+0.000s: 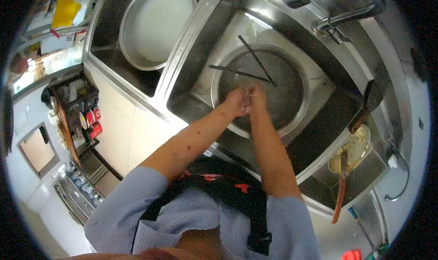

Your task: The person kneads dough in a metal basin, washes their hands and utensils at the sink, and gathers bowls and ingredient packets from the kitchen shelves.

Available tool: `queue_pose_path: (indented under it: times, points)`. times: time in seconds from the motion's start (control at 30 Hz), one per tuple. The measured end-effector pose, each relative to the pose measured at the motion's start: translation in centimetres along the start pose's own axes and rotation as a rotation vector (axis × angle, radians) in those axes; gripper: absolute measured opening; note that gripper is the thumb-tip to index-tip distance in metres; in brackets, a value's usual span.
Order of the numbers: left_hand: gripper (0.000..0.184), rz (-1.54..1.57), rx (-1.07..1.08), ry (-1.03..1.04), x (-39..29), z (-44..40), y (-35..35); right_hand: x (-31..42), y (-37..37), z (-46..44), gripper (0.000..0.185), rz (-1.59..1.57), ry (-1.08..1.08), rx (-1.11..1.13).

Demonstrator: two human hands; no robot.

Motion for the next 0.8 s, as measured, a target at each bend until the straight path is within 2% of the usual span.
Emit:
queue_pose_path:
  times: [0.07,0.1,0.13,0.17,0.27,0.3,0.4,0.43,0.47,0.53,0.57,0.63,0.67,0.73,0.77,0.8]
  points:
    - [0.029,0.64,0.121,0.102,4.9,-5.2,0.5,0.2,0.1,3.8,0.028,0.065,-0.239,-0.044]
    - [0.029,0.571,0.295,0.189,5.0,-4.9,1.0,-1.8,0.3,6.2,0.027,0.092,-0.209,-0.022]
    - [0.029,0.703,0.193,0.029,4.9,-2.9,2.9,-3.9,0.5,8.6,0.027,0.119,-0.179,0.001]
    - [0.036,0.744,0.259,0.034,1.4,1.3,5.8,-5.4,1.7,7.3,0.025,0.122,-0.052,0.022]
    - [0.042,0.701,-0.034,-0.063,3.2,1.8,5.0,-6.8,4.5,1.9,0.024,0.102,0.22,0.089]
    - [0.047,0.592,-0.044,-0.174,6.6,0.7,3.7,-6.8,4.4,1.7,0.025,0.112,0.287,0.141]
    - [0.044,0.446,-0.121,-0.218,7.4,2.2,3.8,-3.4,-0.9,2.8,0.033,0.186,0.408,0.326]
    - [0.044,0.463,0.023,-0.224,8.8,0.9,4.7,-3.4,-1.8,3.1,0.034,0.18,0.465,0.351]
    - [0.044,0.431,0.048,-0.192,9.6,-0.4,4.1,-3.8,-2.2,3.5,0.034,0.179,0.524,0.381]
    - [0.043,0.379,0.097,-0.144,10.9,-3.1,3.6,-5.4,1.1,3.6,0.037,0.292,0.338,0.4]
    - [0.044,0.403,0.021,-0.077,9.4,-4.0,2.6,-5.5,1.5,3.6,0.039,0.351,0.25,0.402]
    - [0.044,0.564,0.063,-0.123,6.4,-4.6,2.6,-6.9,1.9,5.3,0.044,-0.071,0.43,0.404]
    - [0.044,0.501,0.043,-0.084,6.9,-7.0,1.1,-6.3,1.7,6.8,0.047,-0.245,0.483,0.365]
    - [0.045,0.371,0.01,0.014,10.7,-15.2,-2.7,-3.4,0.5,9.5,0.052,-0.564,0.53,0.235]
    - [0.046,0.535,0.159,0.074,13.5,-18.2,-2.5,-2.8,-0.2,10.1,0.054,-0.634,0.608,0.247]
    - [0.045,0.474,0.089,0.047,10.1,-13.5,-1.0,-2.4,-0.8,10.6,0.056,-0.703,0.688,0.252]
Point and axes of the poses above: each hand's wrist, its own z-axis away from the middle knuckle, its own y-axis out of the palm, x = y × z, the point moved 10 cm from there along -z, towards the middle knuckle, and after that the axes turned 11 degrees about y, right-handed, at the moved point
